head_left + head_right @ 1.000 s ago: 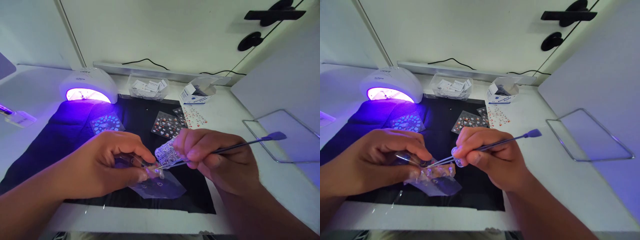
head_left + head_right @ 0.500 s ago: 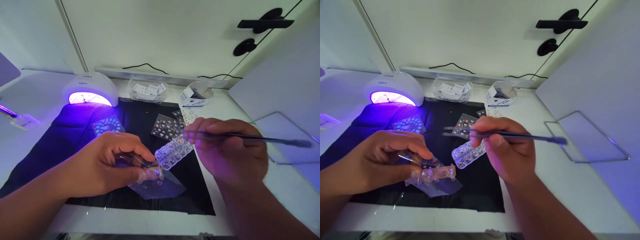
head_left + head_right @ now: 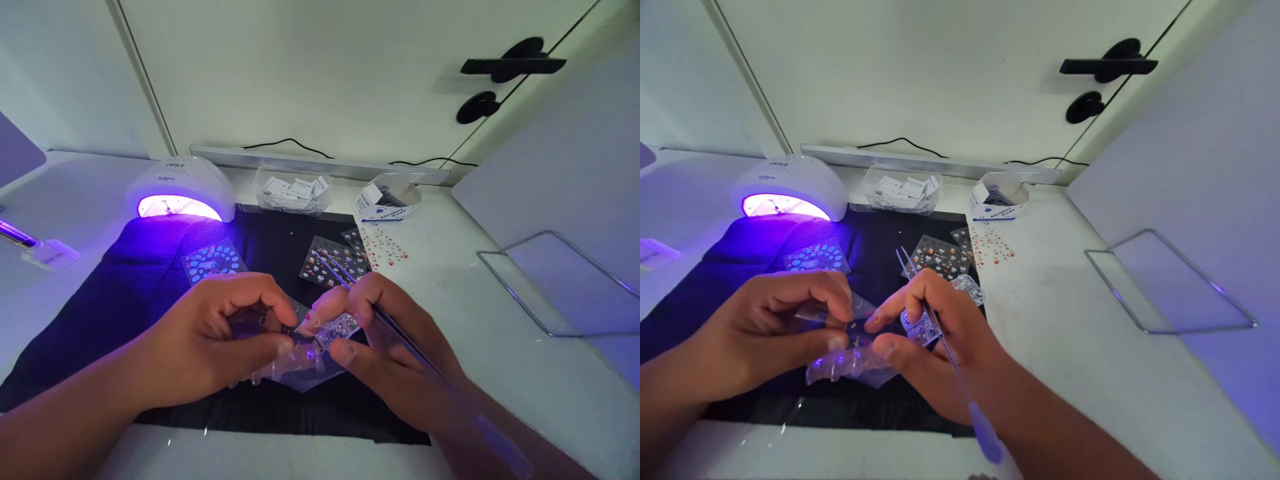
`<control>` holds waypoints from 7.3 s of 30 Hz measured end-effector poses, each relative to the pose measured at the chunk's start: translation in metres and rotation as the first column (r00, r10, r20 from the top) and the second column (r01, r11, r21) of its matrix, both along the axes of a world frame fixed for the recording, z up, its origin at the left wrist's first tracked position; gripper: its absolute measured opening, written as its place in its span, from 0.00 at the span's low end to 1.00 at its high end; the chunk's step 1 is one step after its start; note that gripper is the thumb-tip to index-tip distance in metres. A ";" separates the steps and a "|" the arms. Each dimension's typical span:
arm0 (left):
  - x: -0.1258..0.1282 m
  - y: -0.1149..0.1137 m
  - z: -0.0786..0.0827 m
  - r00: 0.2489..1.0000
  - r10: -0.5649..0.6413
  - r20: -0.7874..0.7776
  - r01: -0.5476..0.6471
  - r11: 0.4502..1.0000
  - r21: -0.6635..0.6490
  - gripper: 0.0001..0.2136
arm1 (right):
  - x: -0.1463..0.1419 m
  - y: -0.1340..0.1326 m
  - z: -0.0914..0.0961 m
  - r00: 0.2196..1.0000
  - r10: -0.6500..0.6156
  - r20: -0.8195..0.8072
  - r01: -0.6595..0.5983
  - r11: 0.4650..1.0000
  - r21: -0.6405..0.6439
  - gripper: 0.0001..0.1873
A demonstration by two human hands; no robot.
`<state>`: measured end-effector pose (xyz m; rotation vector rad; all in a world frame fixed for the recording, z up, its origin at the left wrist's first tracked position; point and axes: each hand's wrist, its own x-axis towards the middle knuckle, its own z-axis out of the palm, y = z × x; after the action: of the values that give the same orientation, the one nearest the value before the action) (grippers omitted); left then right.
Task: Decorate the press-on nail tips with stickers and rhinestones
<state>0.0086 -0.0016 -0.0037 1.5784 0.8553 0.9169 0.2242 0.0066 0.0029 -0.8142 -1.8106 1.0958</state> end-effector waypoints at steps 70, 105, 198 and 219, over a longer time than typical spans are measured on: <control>-0.003 -0.002 0.000 0.981 0.159 0.109 -0.161 0.987 0.004 0.10 | 0.005 0.023 -0.016 0.920 -0.357 0.164 0.261 0.868 0.423 0.17; -0.003 -0.007 0.005 0.920 -0.043 0.390 0.157 0.952 -0.264 0.07 | 0.016 0.016 -0.005 0.926 0.206 -0.315 -0.171 0.976 0.136 0.17; -0.020 -0.016 0.001 0.591 0.190 -0.784 0.242 0.886 0.397 0.07 | 0.001 -0.016 -0.035 1.000 0.002 0.028 -0.003 1.000 0.027 0.10; -0.024 -0.015 -0.007 0.609 0.115 -0.785 0.275 0.897 0.345 0.07 | -0.006 -0.016 -0.035 0.982 -0.052 0.179 0.036 0.995 0.094 0.08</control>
<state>-0.0149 -0.0167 -0.0108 2.4895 1.2195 0.2784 0.2178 -0.0094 -0.0317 -0.9205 -1.9685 0.9295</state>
